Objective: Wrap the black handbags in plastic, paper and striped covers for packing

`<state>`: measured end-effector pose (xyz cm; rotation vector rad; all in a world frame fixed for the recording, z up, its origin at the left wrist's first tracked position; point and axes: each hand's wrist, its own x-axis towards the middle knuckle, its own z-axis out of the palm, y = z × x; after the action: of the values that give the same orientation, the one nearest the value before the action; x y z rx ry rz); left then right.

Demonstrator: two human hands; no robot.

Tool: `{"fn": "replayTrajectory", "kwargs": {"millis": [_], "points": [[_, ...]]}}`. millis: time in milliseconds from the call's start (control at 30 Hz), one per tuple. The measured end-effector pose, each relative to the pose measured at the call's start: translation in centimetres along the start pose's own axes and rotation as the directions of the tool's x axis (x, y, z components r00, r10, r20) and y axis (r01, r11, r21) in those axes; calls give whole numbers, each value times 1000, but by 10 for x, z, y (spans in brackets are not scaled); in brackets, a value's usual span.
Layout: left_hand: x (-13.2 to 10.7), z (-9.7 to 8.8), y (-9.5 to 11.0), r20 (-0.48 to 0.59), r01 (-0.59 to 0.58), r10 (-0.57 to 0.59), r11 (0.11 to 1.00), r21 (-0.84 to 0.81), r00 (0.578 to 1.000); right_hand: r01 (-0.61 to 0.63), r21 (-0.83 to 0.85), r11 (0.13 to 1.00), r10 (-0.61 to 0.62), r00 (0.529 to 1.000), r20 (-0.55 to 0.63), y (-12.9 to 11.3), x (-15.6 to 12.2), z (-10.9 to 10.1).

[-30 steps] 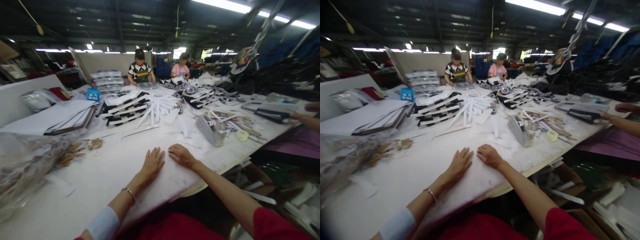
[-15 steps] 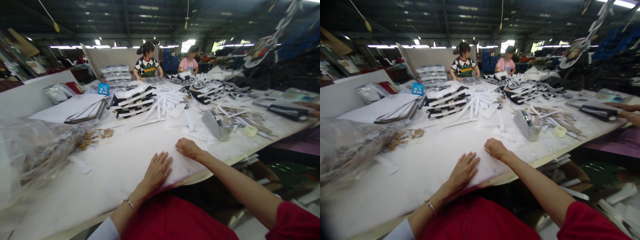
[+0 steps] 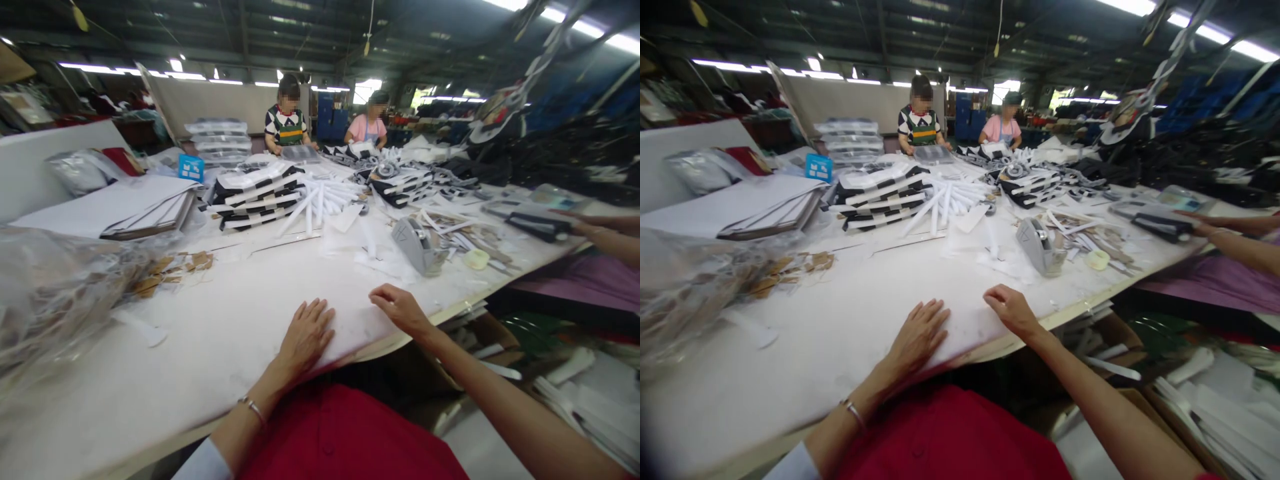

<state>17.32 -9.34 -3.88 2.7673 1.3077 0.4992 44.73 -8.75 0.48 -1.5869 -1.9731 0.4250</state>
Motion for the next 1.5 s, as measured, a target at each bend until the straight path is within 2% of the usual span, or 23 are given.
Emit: {"fn": "replayTrajectory", "kwargs": {"millis": [67, 133, 233, 300, 367, 433, 500, 633, 767, 933, 1067, 1233, 1333, 1400, 1467, 1500], "points": [[0, 3, -1, -34, -15, 16, 1000, 11, 999, -198, 224, 954, 214, 976, -46, 14, -41, -12], [0, 6, -4, -70, -43, 44, 999, 29, 997, -378, 384, 842, 424, 905, -39, 30, -85, -21], [0, 11, -8, -112, -90, 95, 995, 53, 989, -546, 437, 715, 622, 782, -40, 52, -145, -29], [1, 14, -10, -129, -114, 121, 992, 59, 984, -604, 412, 683, 688, 721, -82, 63, -176, -31], [2, 15, -12, -132, -127, 134, 990, 61, 982, -631, 445, 635, 740, 662, -119, 72, -195, -29], [3, 16, -12, -131, -129, 136, 990, 63, 982, -635, 529, 564, 788, 605, -114, 79, -202, -23], [3, 15, -12, -128, -126, 134, 990, 64, 983, -636, 586, 502, 816, 573, -77, 85, -201, -15], [2, 12, -10, -118, -118, 122, 992, 46, 985, -626, 656, 420, 820, 571, 20, 92, -188, 0], [1, 9, -8, -100, -97, 100, 995, 38, 990, -639, 659, 398, 816, 575, 64, 98, -177, 8], [0, 7, -6, -83, -79, 80, 997, 15, 993, -676, 570, 467, 823, 568, 0, 109, -168, 15], [0, 6, -5, -76, -76, 77, 997, 11, 994, -679, 485, 550, 801, 594, -76, 116, -162, 22], [1, 5, -5, -92, -81, 82, 997, 17, 992, -653, 452, 608, 765, 634, -113, 118, -161, 28], [1, 8, -7, -104, -92, 95, 995, 29, 990, -620, 441, 649, 744, 639, -195, 112, -161, 20], [0, 11, -9, -118, -101, 104, 994, 31, 988, -588, 436, 681, 725, 625, -290, 105, -158, 6], [0, 14, -11, -134, -110, 113, 994, 30, 985, -534, 391, 750, 661, 619, -424, 99, -149, -12], [0, 16, -12, -142, -112, 115, 993, 33, 983, -493, 335, 803, 595, 635, -493, 97, -142, -21]]}}
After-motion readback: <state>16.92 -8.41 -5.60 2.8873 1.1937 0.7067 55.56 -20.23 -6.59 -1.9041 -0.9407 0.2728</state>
